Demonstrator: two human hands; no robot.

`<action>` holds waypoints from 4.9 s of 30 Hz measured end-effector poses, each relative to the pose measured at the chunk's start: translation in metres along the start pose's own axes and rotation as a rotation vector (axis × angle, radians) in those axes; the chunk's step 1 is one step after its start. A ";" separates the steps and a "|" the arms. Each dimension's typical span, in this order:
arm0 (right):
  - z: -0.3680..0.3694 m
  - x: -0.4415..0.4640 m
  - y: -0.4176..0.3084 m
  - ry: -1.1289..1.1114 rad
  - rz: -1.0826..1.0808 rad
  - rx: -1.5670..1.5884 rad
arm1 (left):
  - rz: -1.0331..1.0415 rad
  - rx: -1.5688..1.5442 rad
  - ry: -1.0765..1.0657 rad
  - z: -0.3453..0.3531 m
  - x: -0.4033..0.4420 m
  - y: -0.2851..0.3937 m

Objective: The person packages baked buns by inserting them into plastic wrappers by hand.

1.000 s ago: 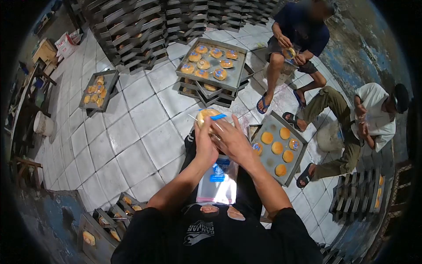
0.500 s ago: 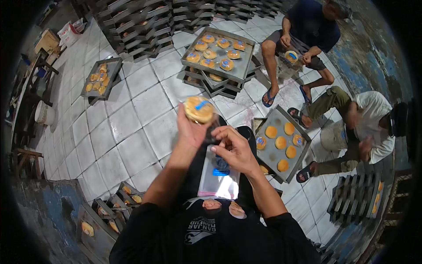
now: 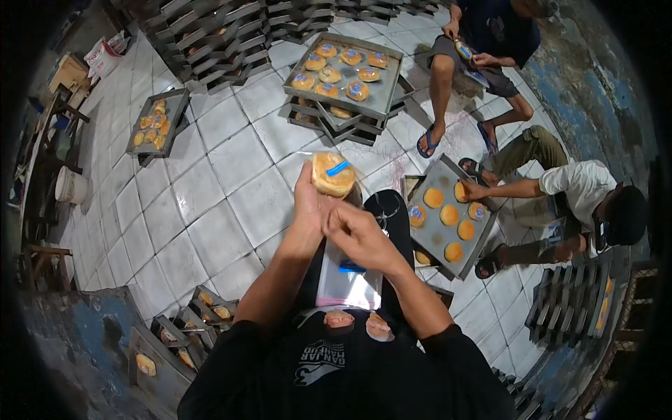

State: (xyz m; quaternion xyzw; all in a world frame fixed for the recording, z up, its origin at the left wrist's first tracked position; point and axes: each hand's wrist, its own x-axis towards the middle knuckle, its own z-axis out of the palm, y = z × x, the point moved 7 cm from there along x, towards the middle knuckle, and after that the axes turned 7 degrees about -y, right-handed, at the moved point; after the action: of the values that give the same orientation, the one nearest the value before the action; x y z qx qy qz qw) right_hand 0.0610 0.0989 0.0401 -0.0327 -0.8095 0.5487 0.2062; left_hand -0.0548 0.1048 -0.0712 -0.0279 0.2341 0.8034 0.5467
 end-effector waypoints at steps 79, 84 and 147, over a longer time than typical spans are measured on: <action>-0.173 -0.240 0.233 0.574 0.588 0.845 | -0.247 1.324 -0.123 0.013 -0.087 -0.003; -0.252 -0.482 0.426 0.692 1.310 -0.602 | 0.038 1.084 0.133 0.016 -0.030 -0.003; -0.010 0.005 0.001 0.090 0.087 -0.743 | -0.038 -0.043 -0.187 0.038 -0.035 -0.009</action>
State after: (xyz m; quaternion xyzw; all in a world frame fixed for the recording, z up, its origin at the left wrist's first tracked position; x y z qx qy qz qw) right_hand 0.0595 0.1092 0.0436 -0.1638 -0.9413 0.2238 0.1922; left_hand -0.0244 0.0928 -0.0302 0.0310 0.1639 0.7968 0.5808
